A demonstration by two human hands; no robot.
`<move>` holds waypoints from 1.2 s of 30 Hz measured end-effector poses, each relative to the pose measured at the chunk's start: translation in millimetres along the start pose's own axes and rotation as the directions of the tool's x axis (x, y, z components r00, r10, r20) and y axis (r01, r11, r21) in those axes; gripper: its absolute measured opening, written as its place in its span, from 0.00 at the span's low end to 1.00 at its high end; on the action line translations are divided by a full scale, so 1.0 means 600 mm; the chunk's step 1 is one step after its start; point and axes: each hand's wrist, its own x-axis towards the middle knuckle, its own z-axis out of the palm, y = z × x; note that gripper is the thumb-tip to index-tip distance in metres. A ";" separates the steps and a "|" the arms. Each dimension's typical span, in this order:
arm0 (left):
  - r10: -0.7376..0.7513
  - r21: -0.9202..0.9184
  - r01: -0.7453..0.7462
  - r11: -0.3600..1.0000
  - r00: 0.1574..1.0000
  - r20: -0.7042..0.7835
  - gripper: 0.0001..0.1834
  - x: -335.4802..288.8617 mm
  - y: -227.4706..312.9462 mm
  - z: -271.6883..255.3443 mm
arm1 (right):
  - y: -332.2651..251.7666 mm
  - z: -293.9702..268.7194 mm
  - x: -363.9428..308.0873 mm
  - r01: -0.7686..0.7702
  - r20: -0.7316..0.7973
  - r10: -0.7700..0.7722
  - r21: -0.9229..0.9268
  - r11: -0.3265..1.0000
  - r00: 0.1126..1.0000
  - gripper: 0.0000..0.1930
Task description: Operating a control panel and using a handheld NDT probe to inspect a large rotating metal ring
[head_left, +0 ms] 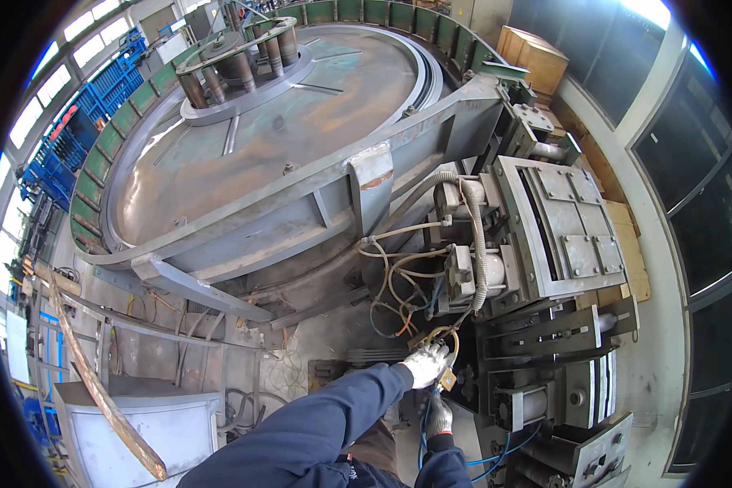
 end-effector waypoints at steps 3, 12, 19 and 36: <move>-0.005 -0.013 0.006 1.000 1.000 0.014 0.25 0.001 0.002 -0.005 | -0.001 0.002 -0.002 0.003 0.013 -0.004 0.015 1.000 1.000 0.18; 0.014 0.012 -0.013 1.000 1.000 -0.027 0.23 -0.002 0.001 -0.015 | -0.001 0.006 0.001 -0.009 -0.030 0.009 -0.002 1.000 1.000 0.17; 0.002 0.006 -0.002 1.000 1.000 -0.007 0.25 0.001 0.001 -0.016 | 0.003 0.003 0.004 0.021 -0.015 -0.021 -0.011 1.000 1.000 0.17; 0.001 0.024 0.000 1.000 0.999 -0.032 0.25 -0.004 -0.002 0.007 | 0.012 0.002 0.008 0.003 -0.016 -0.003 -0.010 1.000 1.000 0.19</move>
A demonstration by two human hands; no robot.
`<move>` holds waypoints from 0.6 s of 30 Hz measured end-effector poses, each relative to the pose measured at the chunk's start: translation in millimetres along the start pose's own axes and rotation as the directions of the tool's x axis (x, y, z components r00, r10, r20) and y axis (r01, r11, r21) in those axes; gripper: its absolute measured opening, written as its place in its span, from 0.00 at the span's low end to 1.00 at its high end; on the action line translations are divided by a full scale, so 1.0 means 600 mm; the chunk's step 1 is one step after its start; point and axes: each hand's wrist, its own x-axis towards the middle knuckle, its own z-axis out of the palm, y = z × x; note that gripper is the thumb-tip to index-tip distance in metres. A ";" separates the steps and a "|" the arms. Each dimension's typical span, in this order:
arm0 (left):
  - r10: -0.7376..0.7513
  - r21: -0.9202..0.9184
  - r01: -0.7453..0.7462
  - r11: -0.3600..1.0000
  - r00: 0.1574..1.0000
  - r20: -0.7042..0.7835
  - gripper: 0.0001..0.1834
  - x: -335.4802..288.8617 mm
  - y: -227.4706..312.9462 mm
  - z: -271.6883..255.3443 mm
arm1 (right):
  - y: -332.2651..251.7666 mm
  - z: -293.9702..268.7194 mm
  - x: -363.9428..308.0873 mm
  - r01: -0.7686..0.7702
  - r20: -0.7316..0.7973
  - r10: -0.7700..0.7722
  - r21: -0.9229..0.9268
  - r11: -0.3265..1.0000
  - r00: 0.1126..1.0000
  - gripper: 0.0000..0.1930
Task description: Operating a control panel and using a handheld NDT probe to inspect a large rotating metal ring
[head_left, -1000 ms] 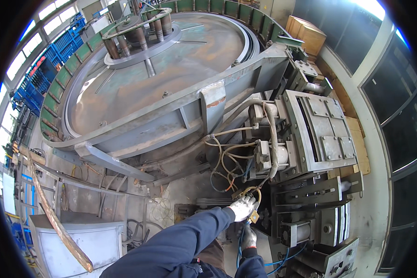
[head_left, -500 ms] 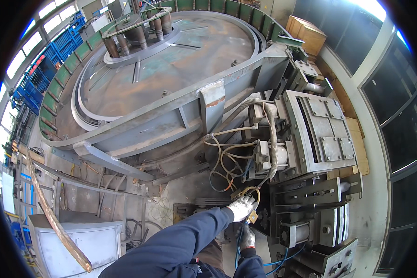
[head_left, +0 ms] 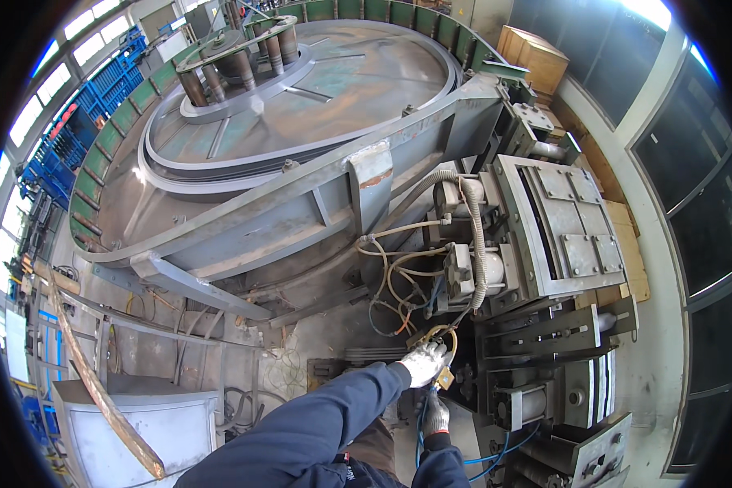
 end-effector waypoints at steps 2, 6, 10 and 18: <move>-0.009 -0.004 0.009 1.000 1.000 0.027 0.26 0.000 0.002 -0.001 | -0.003 0.000 -0.007 0.016 0.012 -0.015 -0.037 0.999 1.000 0.19; -0.020 0.005 0.020 1.000 0.998 0.060 0.28 -0.002 0.005 -0.003 | -0.001 0.002 -0.008 0.015 0.004 -0.015 -0.018 1.000 1.000 0.18; -0.035 -0.031 0.037 0.999 0.998 0.060 0.29 -0.004 0.005 -0.005 | -0.002 0.004 -0.010 0.007 0.009 -0.007 0.011 1.000 1.000 0.17; -0.031 0.049 0.027 0.998 0.995 0.090 0.30 -0.005 0.011 -0.010 | 0.000 -0.008 -0.008 0.004 0.042 -0.003 -0.031 1.000 0.999 0.20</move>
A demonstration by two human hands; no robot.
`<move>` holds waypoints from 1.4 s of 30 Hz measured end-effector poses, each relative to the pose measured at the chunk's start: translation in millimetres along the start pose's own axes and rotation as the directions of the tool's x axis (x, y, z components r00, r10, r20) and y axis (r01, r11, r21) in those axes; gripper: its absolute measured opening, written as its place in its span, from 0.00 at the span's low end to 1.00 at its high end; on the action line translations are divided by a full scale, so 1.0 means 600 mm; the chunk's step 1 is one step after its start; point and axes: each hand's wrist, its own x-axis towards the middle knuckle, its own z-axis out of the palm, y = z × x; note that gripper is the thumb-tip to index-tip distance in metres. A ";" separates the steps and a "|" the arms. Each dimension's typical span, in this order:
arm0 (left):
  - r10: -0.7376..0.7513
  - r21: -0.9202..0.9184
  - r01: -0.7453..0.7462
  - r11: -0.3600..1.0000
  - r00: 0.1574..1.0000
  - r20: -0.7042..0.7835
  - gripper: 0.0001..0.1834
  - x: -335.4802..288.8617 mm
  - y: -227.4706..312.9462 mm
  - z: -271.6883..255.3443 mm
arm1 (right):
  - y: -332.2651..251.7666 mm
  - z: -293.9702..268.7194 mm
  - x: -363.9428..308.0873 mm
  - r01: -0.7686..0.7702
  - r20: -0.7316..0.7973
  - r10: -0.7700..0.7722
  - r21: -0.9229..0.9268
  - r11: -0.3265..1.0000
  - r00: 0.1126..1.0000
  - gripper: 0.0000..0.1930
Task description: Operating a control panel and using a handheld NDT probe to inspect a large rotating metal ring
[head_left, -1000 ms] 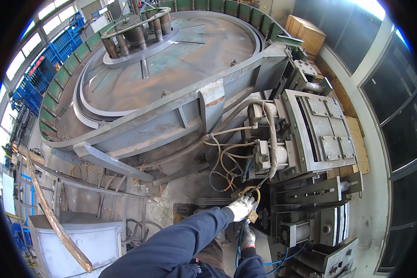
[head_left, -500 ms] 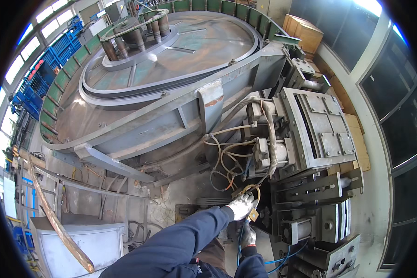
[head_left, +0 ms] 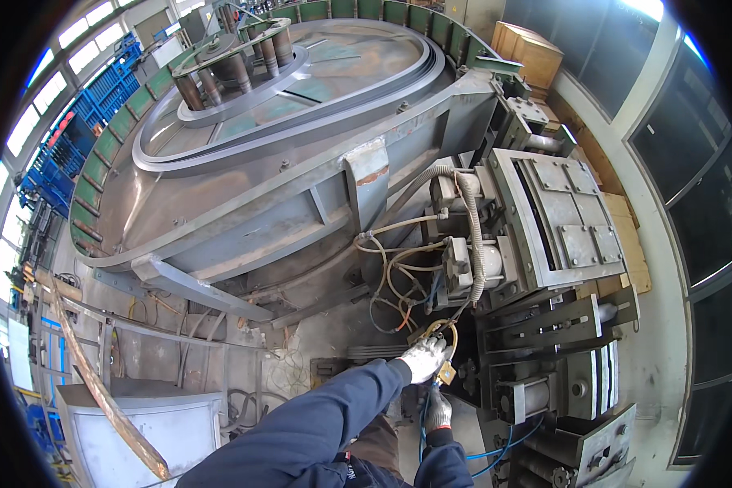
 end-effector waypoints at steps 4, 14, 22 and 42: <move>-0.010 -0.062 0.009 0.998 1.000 -0.024 0.29 0.002 -0.002 0.009 | -0.001 0.000 -0.003 0.007 0.002 -0.007 0.029 1.000 1.000 0.20; 0.008 -0.010 -0.009 1.000 0.998 -0.059 0.31 -0.002 0.001 0.013 | 0.004 0.004 -0.002 0.040 -0.040 -0.038 0.055 0.998 0.999 0.15; 0.067 0.065 -0.069 0.995 0.997 0.031 0.28 -0.007 0.006 0.014 | 0.021 -0.010 -0.001 0.047 -0.051 -0.046 0.028 0.998 0.998 0.14; 0.053 0.044 -0.048 0.998 0.993 -0.102 0.29 0.000 0.000 0.029 | 0.006 0.001 -0.008 0.059 -0.064 -0.056 0.034 0.998 0.996 0.17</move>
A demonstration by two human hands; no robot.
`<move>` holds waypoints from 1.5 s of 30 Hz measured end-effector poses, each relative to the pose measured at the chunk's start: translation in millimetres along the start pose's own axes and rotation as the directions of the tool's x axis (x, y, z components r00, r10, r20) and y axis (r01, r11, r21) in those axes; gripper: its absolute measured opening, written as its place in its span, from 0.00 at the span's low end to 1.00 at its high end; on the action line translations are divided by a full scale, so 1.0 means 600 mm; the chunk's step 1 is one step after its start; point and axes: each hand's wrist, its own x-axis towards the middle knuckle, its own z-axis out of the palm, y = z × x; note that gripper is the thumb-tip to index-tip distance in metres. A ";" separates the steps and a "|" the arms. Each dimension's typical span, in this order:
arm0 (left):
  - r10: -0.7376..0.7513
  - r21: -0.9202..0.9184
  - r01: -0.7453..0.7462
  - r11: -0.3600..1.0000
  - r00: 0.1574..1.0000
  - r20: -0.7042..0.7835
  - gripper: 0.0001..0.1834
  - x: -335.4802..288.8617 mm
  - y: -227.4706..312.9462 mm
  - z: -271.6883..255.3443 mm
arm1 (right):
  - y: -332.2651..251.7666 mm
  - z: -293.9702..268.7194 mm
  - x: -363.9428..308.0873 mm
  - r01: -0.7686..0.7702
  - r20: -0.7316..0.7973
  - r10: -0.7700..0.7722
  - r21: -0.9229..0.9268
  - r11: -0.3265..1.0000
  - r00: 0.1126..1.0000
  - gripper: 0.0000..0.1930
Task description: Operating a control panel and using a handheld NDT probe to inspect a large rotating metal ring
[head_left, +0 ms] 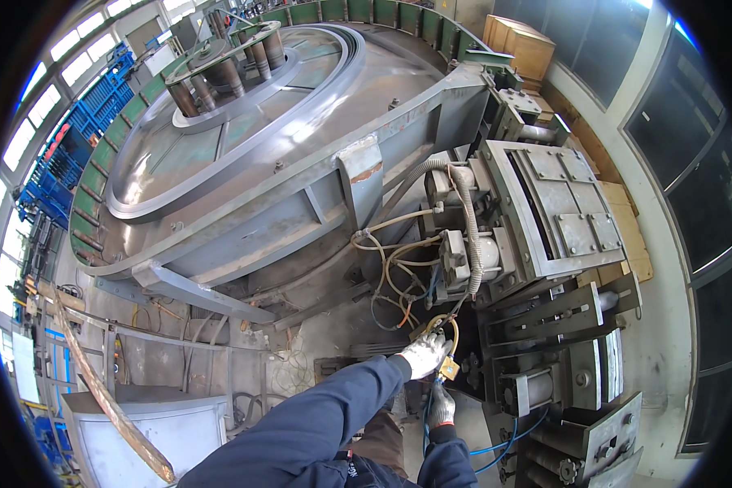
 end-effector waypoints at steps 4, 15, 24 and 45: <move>0.030 0.021 -0.030 0.999 1.000 0.008 0.28 -0.005 -0.005 -0.006 | -0.001 0.002 -0.003 -0.045 0.049 0.043 0.032 0.998 0.998 0.16; -0.010 0.037 0.008 0.999 0.999 0.049 0.27 -0.008 0.000 -0.008 | 0.002 -0.003 -0.002 -0.024 0.022 0.024 -0.002 1.000 0.999 0.16; -0.009 -0.018 0.009 1.000 1.000 0.020 0.30 -0.011 -0.007 -0.017 | 0.003 -0.002 0.000 -0.015 0.062 0.016 -0.014 1.000 0.998 0.18; -0.065 -0.081 0.074 0.994 0.992 0.103 0.44 -0.022 -0.012 -0.025 | 0.009 0.015 0.002 -0.007 0.016 0.008 -0.044 0.999 1.000 0.17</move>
